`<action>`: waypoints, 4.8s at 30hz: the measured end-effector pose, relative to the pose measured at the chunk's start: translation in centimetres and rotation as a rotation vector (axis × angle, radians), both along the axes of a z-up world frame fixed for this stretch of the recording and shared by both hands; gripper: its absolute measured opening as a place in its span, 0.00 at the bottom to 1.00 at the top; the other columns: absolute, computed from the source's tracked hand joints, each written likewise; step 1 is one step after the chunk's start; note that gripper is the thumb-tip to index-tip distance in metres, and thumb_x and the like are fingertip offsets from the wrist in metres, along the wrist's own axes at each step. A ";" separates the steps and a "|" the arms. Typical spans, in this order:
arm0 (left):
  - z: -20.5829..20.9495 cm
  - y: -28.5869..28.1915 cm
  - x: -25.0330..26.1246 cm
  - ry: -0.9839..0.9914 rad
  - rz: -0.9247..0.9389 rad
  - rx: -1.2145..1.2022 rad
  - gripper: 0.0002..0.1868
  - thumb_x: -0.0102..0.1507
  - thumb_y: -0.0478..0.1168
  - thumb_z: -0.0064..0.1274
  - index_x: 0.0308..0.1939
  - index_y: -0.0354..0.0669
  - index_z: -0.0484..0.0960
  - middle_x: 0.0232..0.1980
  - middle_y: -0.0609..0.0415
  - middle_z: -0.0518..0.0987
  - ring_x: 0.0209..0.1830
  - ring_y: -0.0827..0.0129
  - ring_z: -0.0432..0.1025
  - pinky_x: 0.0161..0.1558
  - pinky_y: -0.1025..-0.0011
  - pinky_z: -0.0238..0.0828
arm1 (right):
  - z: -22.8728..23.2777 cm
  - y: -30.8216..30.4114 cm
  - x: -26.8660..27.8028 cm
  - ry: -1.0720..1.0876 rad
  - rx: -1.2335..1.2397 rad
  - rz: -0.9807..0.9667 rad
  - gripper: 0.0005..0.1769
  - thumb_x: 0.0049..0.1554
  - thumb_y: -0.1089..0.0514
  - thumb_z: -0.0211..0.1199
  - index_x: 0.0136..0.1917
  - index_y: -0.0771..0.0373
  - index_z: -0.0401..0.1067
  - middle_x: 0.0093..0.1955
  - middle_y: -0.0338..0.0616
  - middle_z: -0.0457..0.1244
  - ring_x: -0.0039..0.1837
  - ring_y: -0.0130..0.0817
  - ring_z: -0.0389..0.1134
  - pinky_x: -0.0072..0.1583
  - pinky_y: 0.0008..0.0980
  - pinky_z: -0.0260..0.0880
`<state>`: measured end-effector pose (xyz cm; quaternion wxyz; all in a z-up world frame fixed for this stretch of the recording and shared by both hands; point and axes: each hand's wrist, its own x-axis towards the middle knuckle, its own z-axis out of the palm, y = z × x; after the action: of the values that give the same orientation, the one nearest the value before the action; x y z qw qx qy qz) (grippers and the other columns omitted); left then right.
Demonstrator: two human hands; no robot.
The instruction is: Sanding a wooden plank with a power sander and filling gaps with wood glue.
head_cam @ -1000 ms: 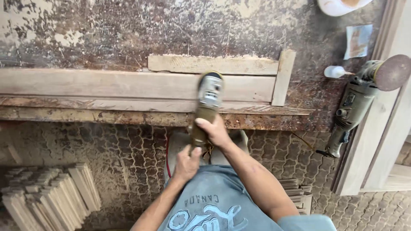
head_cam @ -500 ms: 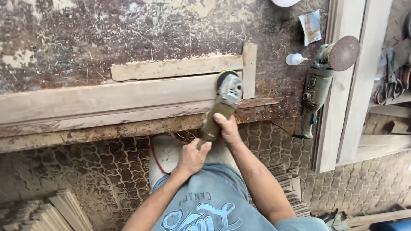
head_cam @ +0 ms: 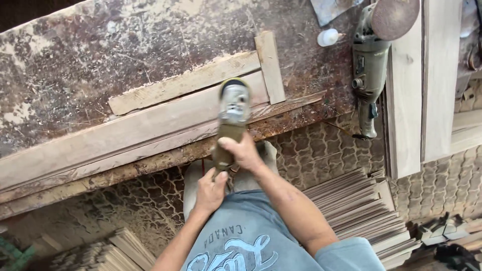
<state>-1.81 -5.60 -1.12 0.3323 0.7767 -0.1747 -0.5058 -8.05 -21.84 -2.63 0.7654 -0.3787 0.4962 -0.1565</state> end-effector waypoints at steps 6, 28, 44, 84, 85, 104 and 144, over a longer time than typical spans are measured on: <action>2.0 -2.2 -0.8 -0.078 -0.069 -0.049 0.23 0.67 0.59 0.52 0.29 0.44 0.80 0.23 0.39 0.79 0.27 0.50 0.79 0.26 0.56 0.71 | 0.5 -0.4 -0.9 0.089 0.011 -0.034 0.27 0.49 0.54 0.78 0.57 0.68 0.75 0.49 0.56 0.71 0.50 0.37 0.71 0.52 0.41 0.76; 0.8 -3.4 4.4 -0.071 -0.267 -0.075 0.20 0.65 0.57 0.52 0.26 0.50 0.78 0.14 0.50 0.76 0.17 0.67 0.70 0.25 0.69 0.68 | -2.7 1.1 -1.0 -0.057 -0.029 -0.367 0.25 0.47 0.58 0.80 0.55 0.62 0.73 0.46 0.45 0.71 0.49 0.29 0.71 0.49 0.38 0.77; 3.1 16.1 19.1 0.002 0.000 0.068 0.29 0.63 0.67 0.53 0.25 0.46 0.74 0.19 0.40 0.74 0.22 0.50 0.73 0.28 0.62 0.68 | -2.8 18.5 15.7 -0.117 -0.108 -0.049 0.16 0.54 0.58 0.71 0.52 0.65 0.71 0.42 0.45 0.67 0.44 0.30 0.69 0.44 0.36 0.75; 2.7 44.6 37.7 -0.010 0.786 0.073 0.34 0.68 0.63 0.40 0.16 0.47 0.79 0.09 0.53 0.76 0.12 0.66 0.73 0.20 0.72 0.69 | -0.2 46.6 50.3 -0.115 -0.038 0.781 0.32 0.45 0.50 0.81 0.59 0.63 0.73 0.47 0.48 0.69 0.49 0.35 0.69 0.53 0.43 0.74; 2.6 44.7 37.5 -0.002 0.785 0.075 0.34 0.68 0.63 0.40 0.16 0.47 0.79 0.09 0.53 0.76 0.12 0.66 0.73 0.20 0.72 0.69 | 0.3 46.5 50.2 -0.107 -0.036 0.781 0.32 0.45 0.50 0.81 0.59 0.63 0.73 0.47 0.48 0.69 0.49 0.35 0.69 0.53 0.43 0.74; 2.6 43.6 40.2 -0.015 0.736 0.010 0.30 0.71 0.57 0.39 0.21 0.43 0.79 0.14 0.47 0.77 0.14 0.60 0.74 0.23 0.67 0.73 | 2.1 44.5 53.4 0.011 -0.081 0.783 0.33 0.45 0.47 0.79 0.59 0.62 0.71 0.49 0.49 0.69 0.52 0.39 0.70 0.55 0.41 0.74; -3.1 32.2 23.8 0.070 0.316 0.226 0.31 0.61 0.71 0.50 0.31 0.46 0.82 0.30 0.40 0.83 0.40 0.48 0.81 0.38 0.56 0.75 | -5.0 29.6 29.6 -0.152 -0.112 0.391 0.23 0.50 0.59 0.76 0.57 0.64 0.71 0.45 0.42 0.66 0.50 0.28 0.64 0.51 0.38 0.72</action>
<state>21.95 26.63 -4.24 0.3242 0.8087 0.0188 -0.4904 21.57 7.74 -7.67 0.7943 -0.4966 0.3446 -0.0606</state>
